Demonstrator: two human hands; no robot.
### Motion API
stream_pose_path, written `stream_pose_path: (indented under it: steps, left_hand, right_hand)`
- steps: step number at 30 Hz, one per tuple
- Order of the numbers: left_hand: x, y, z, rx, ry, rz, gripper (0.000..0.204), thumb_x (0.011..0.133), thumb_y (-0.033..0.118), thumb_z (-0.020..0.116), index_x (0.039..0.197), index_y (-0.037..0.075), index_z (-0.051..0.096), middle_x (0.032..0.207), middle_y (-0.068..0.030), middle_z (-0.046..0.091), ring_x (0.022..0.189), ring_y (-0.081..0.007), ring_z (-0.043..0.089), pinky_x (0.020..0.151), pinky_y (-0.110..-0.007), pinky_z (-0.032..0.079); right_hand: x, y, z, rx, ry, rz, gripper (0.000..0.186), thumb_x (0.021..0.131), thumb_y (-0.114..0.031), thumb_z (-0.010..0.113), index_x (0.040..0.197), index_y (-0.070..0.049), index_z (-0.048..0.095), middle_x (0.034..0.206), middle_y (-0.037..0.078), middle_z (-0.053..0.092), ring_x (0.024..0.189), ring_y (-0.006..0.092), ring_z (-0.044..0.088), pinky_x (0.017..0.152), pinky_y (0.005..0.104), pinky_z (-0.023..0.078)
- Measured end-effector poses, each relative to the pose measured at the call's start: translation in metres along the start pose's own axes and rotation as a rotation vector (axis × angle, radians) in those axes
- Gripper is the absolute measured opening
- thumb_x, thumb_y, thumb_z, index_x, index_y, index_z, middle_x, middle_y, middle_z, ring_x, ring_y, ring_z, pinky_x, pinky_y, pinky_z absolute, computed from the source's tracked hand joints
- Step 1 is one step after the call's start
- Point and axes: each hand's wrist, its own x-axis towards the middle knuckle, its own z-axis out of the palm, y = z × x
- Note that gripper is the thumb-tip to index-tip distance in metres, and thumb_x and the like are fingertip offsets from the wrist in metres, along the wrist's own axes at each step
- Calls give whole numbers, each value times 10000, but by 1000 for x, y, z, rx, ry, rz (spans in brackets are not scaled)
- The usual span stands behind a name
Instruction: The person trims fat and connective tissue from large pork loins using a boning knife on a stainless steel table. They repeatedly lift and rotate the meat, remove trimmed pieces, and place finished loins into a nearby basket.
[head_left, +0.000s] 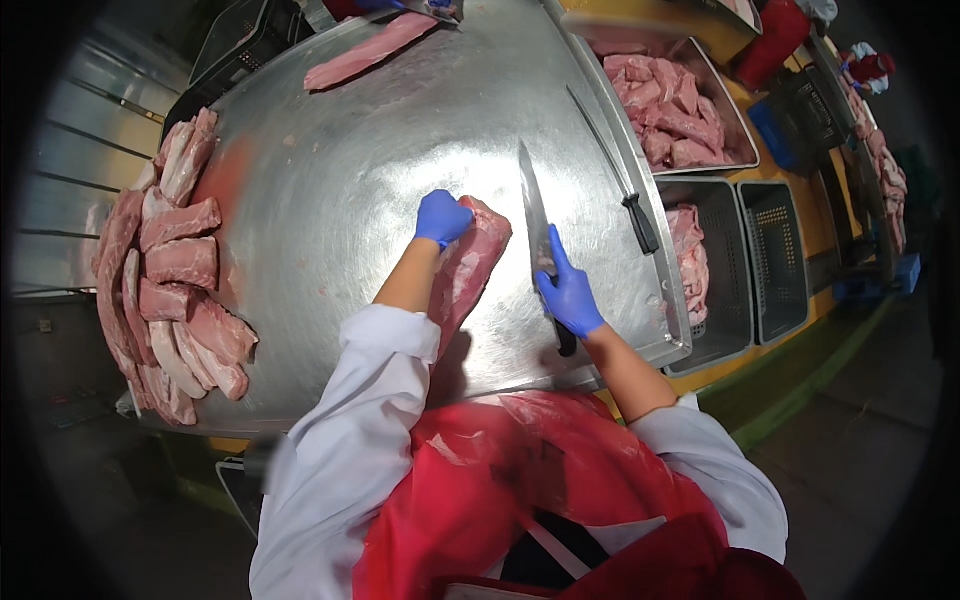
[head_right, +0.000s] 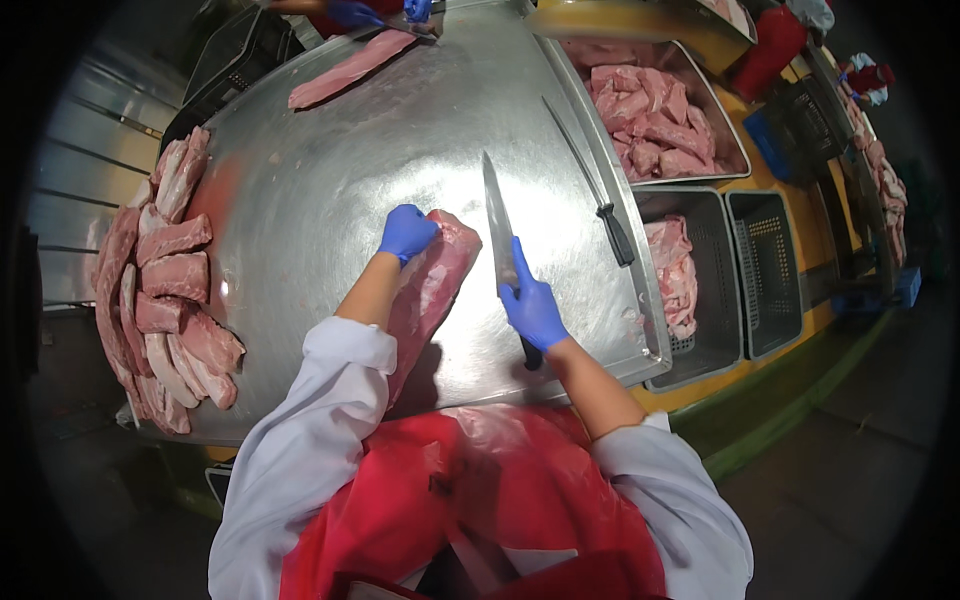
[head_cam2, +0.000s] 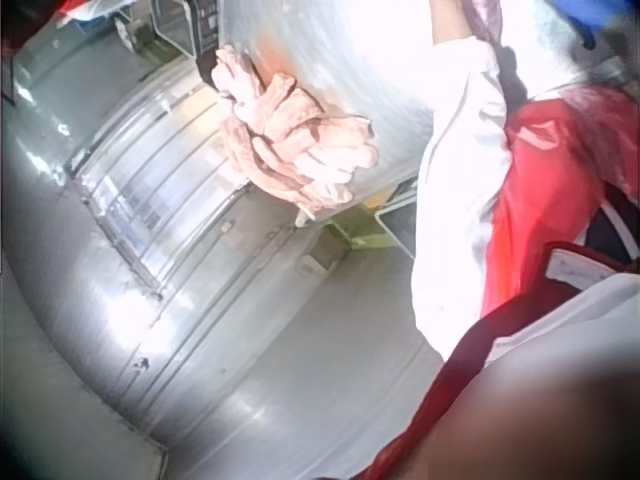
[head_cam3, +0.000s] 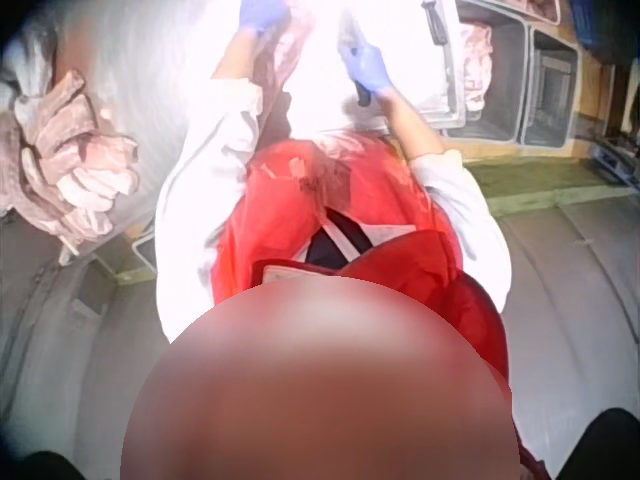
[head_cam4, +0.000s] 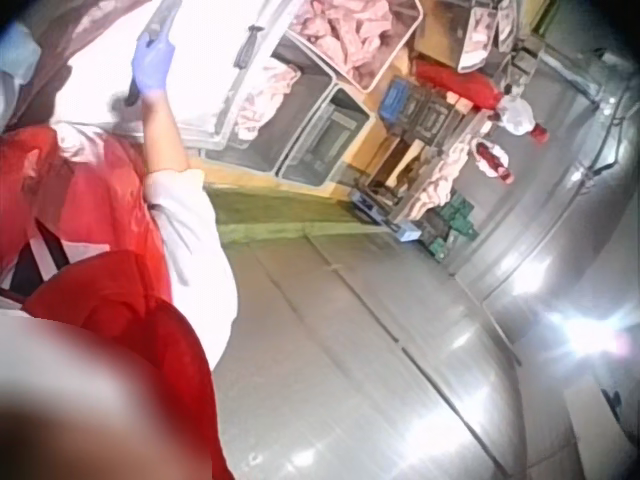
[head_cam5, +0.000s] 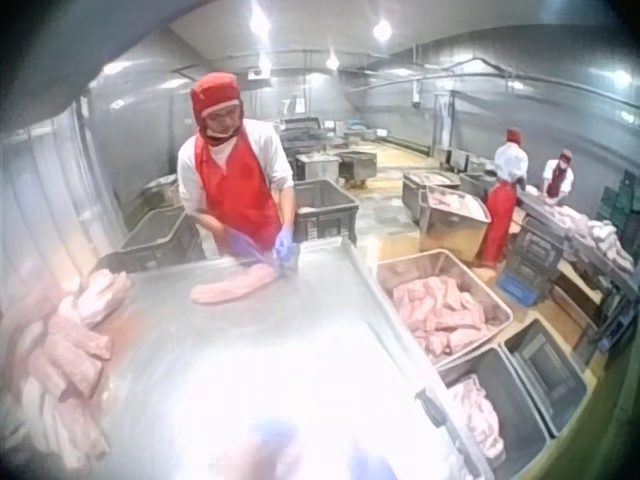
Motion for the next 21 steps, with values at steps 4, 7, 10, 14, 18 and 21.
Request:
stream_pose_path:
  steps: [4,7,10,14,18,21]
  left_hand:
    - [-5,-21,16,-187,81,-11,354,729,295,720,793,-52,700,802,-273,683,775,-408,682,707,-445,537]
    - [-7,-8,16,-296,65,-29,348,771,293,700,753,-53,674,762,-265,674,735,-391,679,682,-444,528]
    - [-14,-14,16,-348,116,-57,334,806,274,697,739,-51,664,721,-251,660,669,-342,664,642,-425,518]
    - [-20,-11,14,-437,119,-77,364,842,291,697,722,-50,650,683,-229,646,621,-283,638,610,-409,501]
    - [-11,-10,23,-325,103,-5,237,833,187,699,700,-1,641,637,-103,636,602,-147,595,567,-336,484]
    - [-20,-8,14,-572,78,-77,212,837,158,693,698,5,646,644,-85,644,602,-135,603,551,-314,478]
  right_hand:
    - [62,-13,42,-24,-33,9,792,941,-168,551,1602,-210,116,757,191,676,645,306,686,624,403,549]
    - [82,-15,57,-139,-24,23,770,957,-203,528,1601,-219,105,724,204,670,644,321,690,621,406,559]
    - [46,-33,53,-289,-338,225,700,980,-200,421,1584,-199,67,1346,321,523,927,538,639,851,601,504]
    - [8,-19,48,-172,-242,24,746,960,-176,466,1594,-229,77,940,287,619,761,483,658,728,551,527]
    - [78,-1,77,-113,-37,-93,780,947,-184,503,1598,-248,78,710,275,653,635,446,660,641,510,541]
    - [58,-19,74,-133,-124,10,777,947,-186,503,1599,-257,86,691,260,650,600,421,658,616,491,544]
